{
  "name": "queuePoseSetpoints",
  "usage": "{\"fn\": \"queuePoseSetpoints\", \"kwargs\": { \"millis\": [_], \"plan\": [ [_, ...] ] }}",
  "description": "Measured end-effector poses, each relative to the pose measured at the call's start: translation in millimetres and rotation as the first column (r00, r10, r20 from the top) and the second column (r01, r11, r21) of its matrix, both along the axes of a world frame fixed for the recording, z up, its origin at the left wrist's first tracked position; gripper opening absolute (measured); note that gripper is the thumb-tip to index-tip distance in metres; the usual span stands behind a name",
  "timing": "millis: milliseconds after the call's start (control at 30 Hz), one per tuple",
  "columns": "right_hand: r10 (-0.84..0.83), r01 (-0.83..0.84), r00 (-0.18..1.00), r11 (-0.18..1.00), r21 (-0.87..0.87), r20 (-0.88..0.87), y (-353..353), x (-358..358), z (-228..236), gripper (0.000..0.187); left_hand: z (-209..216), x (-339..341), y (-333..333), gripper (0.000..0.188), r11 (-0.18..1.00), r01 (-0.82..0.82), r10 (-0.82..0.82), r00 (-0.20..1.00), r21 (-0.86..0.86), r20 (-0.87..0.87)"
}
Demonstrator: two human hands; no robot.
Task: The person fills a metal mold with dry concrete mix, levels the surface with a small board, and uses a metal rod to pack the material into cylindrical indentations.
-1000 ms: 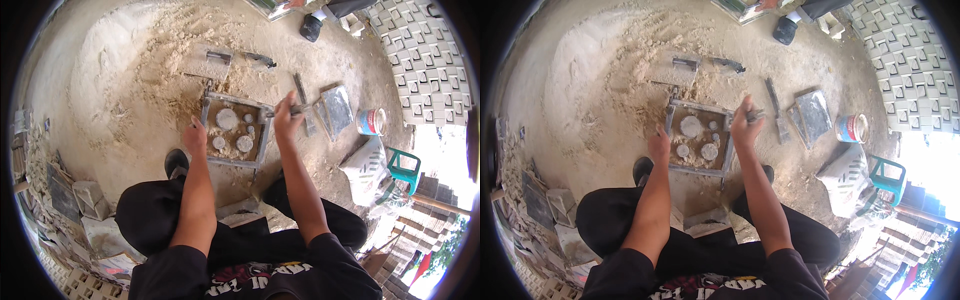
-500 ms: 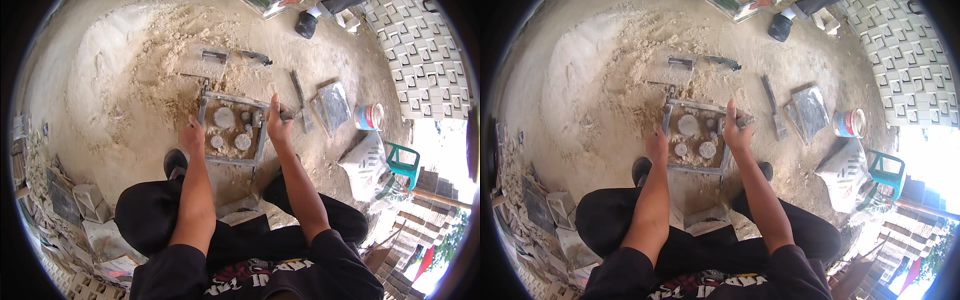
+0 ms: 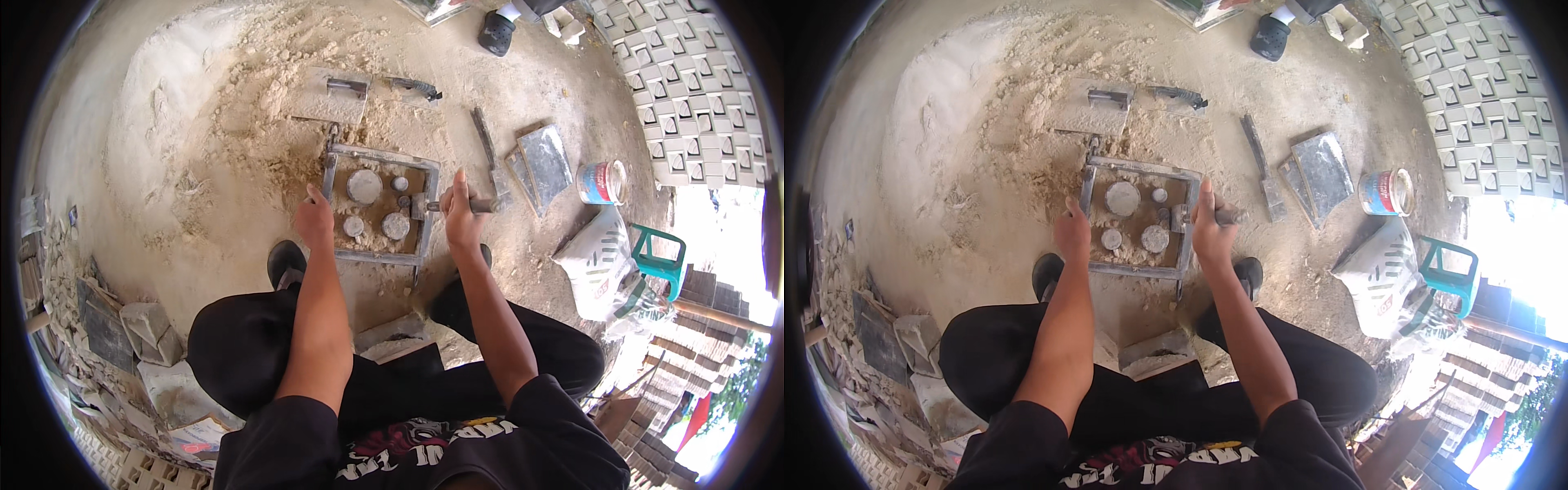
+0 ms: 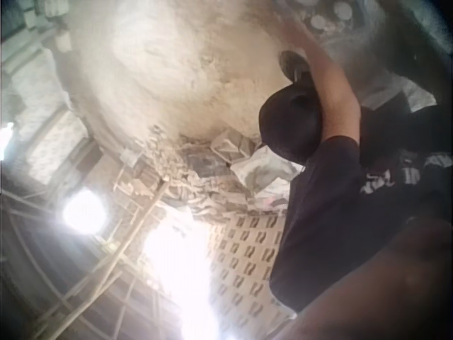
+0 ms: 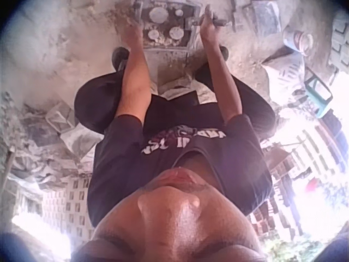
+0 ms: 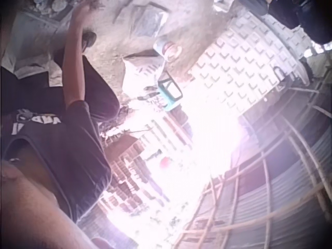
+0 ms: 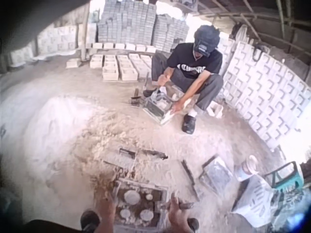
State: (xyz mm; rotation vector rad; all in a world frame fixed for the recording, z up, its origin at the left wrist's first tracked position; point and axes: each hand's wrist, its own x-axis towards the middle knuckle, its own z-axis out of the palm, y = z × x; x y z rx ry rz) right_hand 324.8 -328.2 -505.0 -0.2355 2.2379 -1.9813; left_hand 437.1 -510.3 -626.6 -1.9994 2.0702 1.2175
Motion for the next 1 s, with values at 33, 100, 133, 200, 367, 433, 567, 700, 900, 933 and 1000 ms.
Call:
{"fn": "queuePoseSetpoints", "kwargs": {
  "millis": [33,100,133,200,367,433,567,700,900,933,1000],
  "plan": [
    [-0.013,0.013,1.0,1.0,-0.024,0.009,3,1,5,0.056,-1,2,2,0.065,1.0,-0.01,0.01,1.0,-0.002,-0.003],
    [-0.031,0.033,0.999,0.996,-0.077,0.027,4,7,23,0.056,-3,6,3,0.064,0.999,-0.038,0.038,0.999,-0.011,-0.012],
    [0.007,-0.006,1.0,0.997,-0.071,0.009,6,8,20,0.056,-5,4,0,0.064,0.999,-0.028,0.027,0.999,-0.039,-0.018],
    [0.0,0.005,0.997,0.999,-0.053,0.08,10,5,8,0.053,-6,1,3,0.063,0.997,0.014,-0.016,1.0,-0.077,-0.022],
    [0.036,-0.031,0.999,0.993,-0.112,0.036,25,19,18,0.05,2,4,1,0.063,0.998,0.008,-0.01,0.999,-0.059,-0.046],
    [0.016,-0.015,0.998,0.999,-0.029,0.056,29,21,5,0.05,2,10,7,0.063,0.999,0.017,-0.019,1.0,-0.046,-0.026],
    [0.034,-0.023,0.995,0.994,-0.111,0.095,26,21,24,0.049,-1,5,3,0.063,0.998,-0.019,0.017,0.999,-0.058,-0.035],
    [0.098,-0.085,0.984,0.992,-0.093,0.147,38,24,10,0.049,-1,3,2,0.064,0.999,0.015,-0.018,0.998,-0.049,-0.067],
    [-0.063,0.069,0.993,0.996,-0.058,0.101,47,57,3,0.05,1,3,6,0.071,0.998,0.026,-0.028,0.999,-0.051,-0.039],
    [-0.106,0.109,0.99,0.993,-0.032,0.097,50,65,4,0.051,-1,6,9,0.072,0.999,0.018,-0.019,0.999,-0.041,-0.029],
    [-0.166,0.173,0.978,0.984,-0.049,0.122,43,71,25,0.052,-5,7,3,0.073,0.999,-0.019,0.019,1.0,-0.037,-0.022]
  ]
}}
